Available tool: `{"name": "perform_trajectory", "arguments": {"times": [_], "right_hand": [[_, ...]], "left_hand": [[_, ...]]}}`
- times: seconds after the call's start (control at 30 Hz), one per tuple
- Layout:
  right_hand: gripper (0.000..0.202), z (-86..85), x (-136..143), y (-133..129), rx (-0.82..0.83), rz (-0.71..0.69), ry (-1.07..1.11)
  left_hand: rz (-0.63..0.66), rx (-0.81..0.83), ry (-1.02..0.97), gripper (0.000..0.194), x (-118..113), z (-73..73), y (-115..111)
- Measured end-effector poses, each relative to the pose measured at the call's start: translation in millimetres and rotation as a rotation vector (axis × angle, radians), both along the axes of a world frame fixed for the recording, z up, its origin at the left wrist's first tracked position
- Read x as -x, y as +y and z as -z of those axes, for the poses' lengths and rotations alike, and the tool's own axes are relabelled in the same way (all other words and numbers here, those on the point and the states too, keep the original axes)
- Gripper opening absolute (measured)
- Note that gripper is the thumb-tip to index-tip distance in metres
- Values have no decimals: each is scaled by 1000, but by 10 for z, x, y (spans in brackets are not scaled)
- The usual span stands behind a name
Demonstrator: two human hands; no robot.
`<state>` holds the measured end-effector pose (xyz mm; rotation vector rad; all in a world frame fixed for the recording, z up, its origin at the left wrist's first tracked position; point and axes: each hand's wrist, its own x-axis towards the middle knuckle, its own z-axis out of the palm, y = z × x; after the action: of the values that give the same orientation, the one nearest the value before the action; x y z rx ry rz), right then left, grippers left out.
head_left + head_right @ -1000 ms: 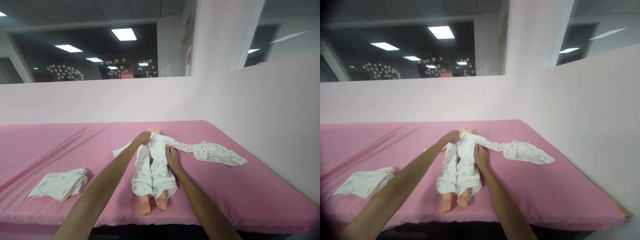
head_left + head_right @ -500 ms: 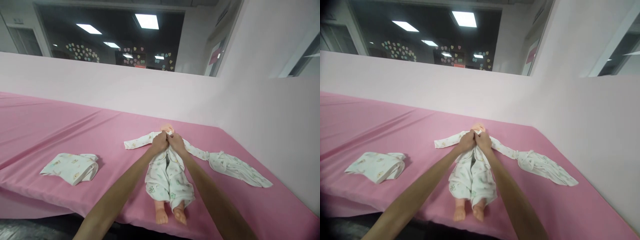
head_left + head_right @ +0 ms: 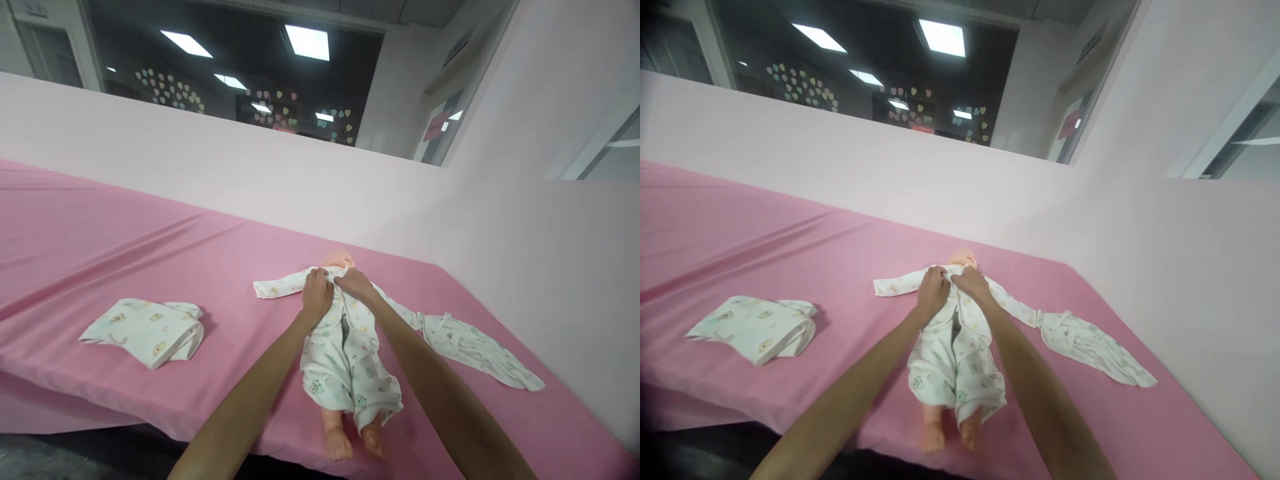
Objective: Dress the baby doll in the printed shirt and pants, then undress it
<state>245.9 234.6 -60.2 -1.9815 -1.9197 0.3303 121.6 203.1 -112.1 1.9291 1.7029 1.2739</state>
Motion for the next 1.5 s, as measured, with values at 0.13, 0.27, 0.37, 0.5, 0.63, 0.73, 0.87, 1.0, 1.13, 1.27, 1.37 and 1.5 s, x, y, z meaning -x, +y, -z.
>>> {"name": "perform_trajectory", "arguments": {"times": [0.13,0.27,0.37,0.5,0.63,0.73,0.87,1.0,1.13,1.27,1.37,1.5], "right_hand": [[26,-83,48,-31,28,18,-86],[18,-142,60,-21,18,18,-117],[10,-188,33,-34,20,-14,-100],[9,-298,-22,-115,27,-80,-40],[17,-396,-40,-192,-9,-114,37],[18,-381,-63,-203,-1,-159,119],[13,-276,-162,-194,78,-240,273],[18,-201,-254,-214,125,-280,352],[19,-160,-273,-239,94,-288,330],[20,-108,-235,-220,28,-281,235],[19,-85,-196,-196,-27,-255,150],[17,-133,-237,-206,-96,-130,43]], "left_hand": [[-5,-21,29,19,23,53,35],[14,-70,67,21,7,62,53],[64,-112,100,22,1,59,49],[126,-151,128,32,14,48,48],[172,-173,186,35,26,24,49],[189,-175,197,31,30,7,49],[205,-177,182,31,34,3,60],[207,-165,147,30,32,12,94],[214,-153,114,30,29,26,128],[227,-148,67,26,33,25,135],[237,-153,25,26,34,7,127],[197,-143,-25,27,30,-5,121]]}}
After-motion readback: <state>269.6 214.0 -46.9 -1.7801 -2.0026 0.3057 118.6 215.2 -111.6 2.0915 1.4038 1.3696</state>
